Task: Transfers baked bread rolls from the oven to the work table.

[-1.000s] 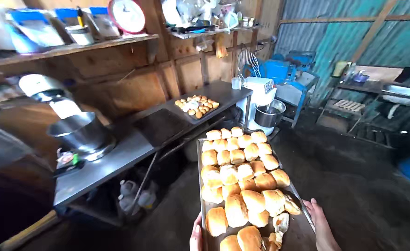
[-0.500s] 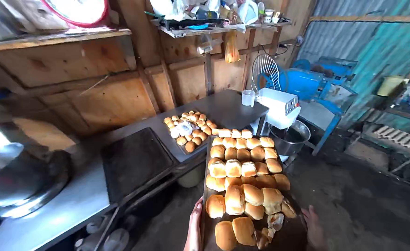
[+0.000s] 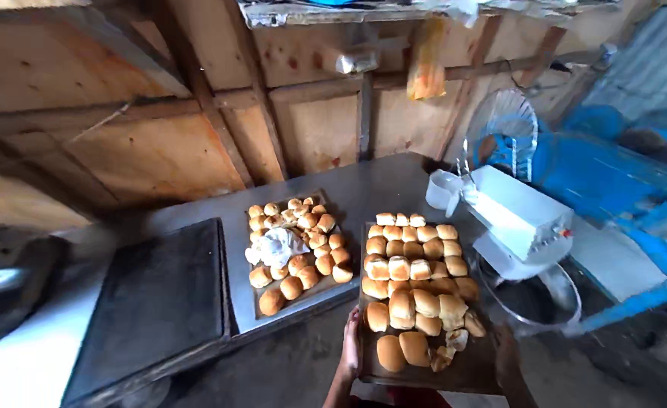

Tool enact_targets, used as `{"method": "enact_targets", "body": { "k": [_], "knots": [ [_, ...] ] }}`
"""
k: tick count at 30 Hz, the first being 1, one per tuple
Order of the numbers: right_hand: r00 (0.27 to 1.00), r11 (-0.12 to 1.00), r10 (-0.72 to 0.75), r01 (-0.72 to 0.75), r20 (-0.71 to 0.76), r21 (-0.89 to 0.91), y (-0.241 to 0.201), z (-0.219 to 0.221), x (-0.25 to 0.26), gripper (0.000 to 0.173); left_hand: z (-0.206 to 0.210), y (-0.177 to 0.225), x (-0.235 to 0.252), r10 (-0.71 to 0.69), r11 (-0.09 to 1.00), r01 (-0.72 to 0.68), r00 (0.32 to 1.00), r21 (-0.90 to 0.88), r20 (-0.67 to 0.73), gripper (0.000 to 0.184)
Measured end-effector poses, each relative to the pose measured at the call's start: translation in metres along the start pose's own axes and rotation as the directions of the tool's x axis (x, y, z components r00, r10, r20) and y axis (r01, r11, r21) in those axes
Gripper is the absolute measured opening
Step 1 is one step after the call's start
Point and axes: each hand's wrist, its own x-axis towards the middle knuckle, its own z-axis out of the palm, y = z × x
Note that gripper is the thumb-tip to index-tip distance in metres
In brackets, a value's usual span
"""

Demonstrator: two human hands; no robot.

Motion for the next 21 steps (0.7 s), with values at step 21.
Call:
{"method": "enact_targets", "body": {
  "k": [21],
  "knots": [
    [0.753, 0.657, -0.077, 0.531, 0.653, -0.535, -0.093, 0.175, 0.272, 0.055, -0.026, 0.065, 0.008, -0.242, 0.894, 0.439, 0.636, 0.086, -0.733, 0.045]
  ]
}}
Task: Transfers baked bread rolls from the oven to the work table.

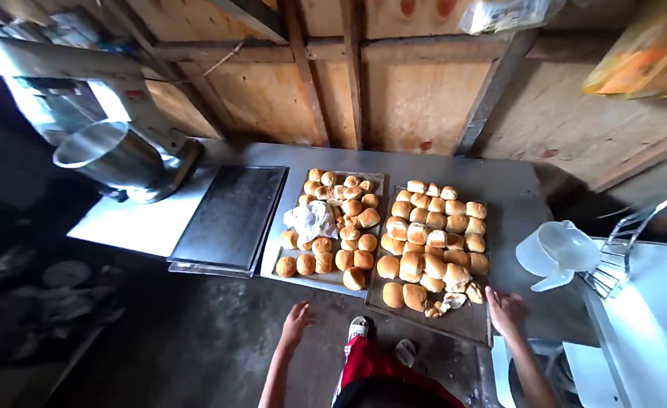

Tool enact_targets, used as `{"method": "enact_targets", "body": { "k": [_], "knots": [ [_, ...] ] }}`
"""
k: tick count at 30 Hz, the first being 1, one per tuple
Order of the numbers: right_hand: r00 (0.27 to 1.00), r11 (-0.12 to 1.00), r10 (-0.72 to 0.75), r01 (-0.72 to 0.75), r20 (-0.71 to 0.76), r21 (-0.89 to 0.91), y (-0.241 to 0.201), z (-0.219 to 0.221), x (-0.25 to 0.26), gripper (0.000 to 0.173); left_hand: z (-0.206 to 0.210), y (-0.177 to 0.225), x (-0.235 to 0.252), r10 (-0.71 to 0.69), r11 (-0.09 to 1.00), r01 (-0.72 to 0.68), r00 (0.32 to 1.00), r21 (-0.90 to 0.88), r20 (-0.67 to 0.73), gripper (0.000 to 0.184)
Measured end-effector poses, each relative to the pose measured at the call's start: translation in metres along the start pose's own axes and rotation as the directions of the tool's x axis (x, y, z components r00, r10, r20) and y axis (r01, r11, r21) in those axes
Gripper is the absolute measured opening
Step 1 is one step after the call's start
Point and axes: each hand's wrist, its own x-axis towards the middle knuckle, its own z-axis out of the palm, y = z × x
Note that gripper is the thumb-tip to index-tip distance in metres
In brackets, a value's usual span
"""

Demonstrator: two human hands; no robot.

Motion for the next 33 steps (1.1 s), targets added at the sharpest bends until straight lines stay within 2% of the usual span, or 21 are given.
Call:
{"method": "enact_targets", "body": {
  "k": [2, 5, 9, 13, 17, 21, 24, 33],
  "knots": [
    [0.998, 0.997, -0.054, 0.052, -0.026, -0.048, -0.015, -0.01, 0.02, 0.053, -0.016, 0.003, 0.009, -0.027, 0.991, 0.006, 0.988, -0.136, -0.153, 0.046],
    [0.996, 0.995, -0.091, 0.091, -0.003, 0.038, -0.031, -0.011, 0.063, 0.049, -0.039, 0.01, 0.036, -0.056, 0.956, -0.028, 0.96, -0.292, -0.275, 0.05],
    [0.999, 0.98, 0.009, -0.016, 0.036, 0.201, -0.051, 0.003, 0.123, 0.055, -0.058, 0.021, 0.072, -0.08, 0.928, -0.063, 0.929, -0.367, -0.361, 0.051],
    [0.975, 0.89, 0.217, -0.218, 0.049, 0.4, -0.074, 0.015, 0.143, 0.067, -0.07, 0.025, 0.101, -0.084, 0.935, -0.039, 0.941, -0.354, -0.327, 0.044],
    [0.926, 0.791, 0.377, -0.324, 0.005, 0.519, -0.09, 0.017, 0.147, 0.076, -0.073, 0.03, 0.123, -0.144, 0.886, -0.007, 0.946, -0.463, -0.291, 0.039],
    [0.941, 0.798, 0.338, -0.302, 0.028, 0.522, -0.103, 0.031, 0.162, 0.078, -0.094, 0.03, 0.142, -0.201, 0.845, 0.011, 0.933, -0.535, -0.298, 0.039],
    [0.945, 0.805, 0.319, -0.312, 0.074, 0.504, -0.132, 0.044, 0.162, 0.078, -0.116, 0.03, 0.155, -0.254, 0.827, 0.024, 0.908, -0.562, -0.334, 0.038],
    [0.962, 0.879, 0.22, -0.269, 0.164, 0.394, -0.205, 0.093, 0.132, 0.078, -0.178, 0.025, 0.178, -0.38, 0.685, -0.013, 0.847, -0.729, -0.372, 0.042]
  ]
}}
